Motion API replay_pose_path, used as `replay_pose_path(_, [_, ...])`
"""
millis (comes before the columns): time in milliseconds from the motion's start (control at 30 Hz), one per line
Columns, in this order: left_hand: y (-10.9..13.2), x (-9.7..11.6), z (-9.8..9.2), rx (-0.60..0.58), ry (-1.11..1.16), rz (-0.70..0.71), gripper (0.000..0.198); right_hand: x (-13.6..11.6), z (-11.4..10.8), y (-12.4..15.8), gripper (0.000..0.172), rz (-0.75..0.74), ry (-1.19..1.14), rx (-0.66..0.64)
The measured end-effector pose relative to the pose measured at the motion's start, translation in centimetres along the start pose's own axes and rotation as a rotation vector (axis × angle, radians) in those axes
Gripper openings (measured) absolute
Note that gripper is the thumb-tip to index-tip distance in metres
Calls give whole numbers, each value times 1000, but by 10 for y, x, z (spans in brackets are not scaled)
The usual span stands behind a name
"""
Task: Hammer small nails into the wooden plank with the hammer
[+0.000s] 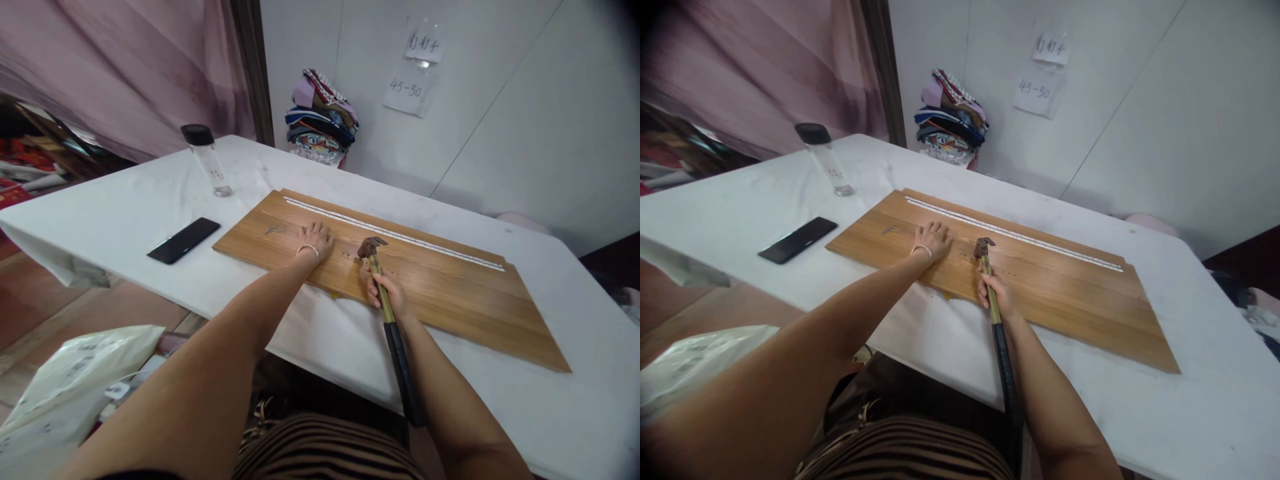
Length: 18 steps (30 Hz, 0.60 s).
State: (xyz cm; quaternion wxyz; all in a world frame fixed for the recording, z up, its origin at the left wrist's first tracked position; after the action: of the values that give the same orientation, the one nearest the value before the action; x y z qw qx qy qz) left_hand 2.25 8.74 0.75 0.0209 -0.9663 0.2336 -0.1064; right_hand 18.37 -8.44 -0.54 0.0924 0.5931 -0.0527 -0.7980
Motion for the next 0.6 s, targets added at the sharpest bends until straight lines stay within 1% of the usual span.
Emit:
replay_pose_path(133, [1, 1, -2, 3, -3, 2, 46, 0, 1, 0, 40, 22, 4, -24])
replay_pose_path(400, [3, 1, -3, 3, 27, -5, 44, -1, 2, 0, 39, 8, 10, -13])
replay_pose_path(600, [1, -1, 0, 16, 42, 6, 47, -2, 3, 1, 41, -9, 7, -8])
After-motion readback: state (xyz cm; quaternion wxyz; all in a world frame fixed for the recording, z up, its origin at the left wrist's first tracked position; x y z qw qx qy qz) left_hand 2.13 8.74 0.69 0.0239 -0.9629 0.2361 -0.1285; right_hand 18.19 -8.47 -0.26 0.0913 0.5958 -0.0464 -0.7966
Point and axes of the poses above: each hand's wrist, its own y-axis away from the middle knuckle, its own z-axis out of the palm, x = y × z, the point moved 5 cm from there along -y, towards the middle knuckle, and after that the axes turned 6 degrees about z, right-handed, at the moved point
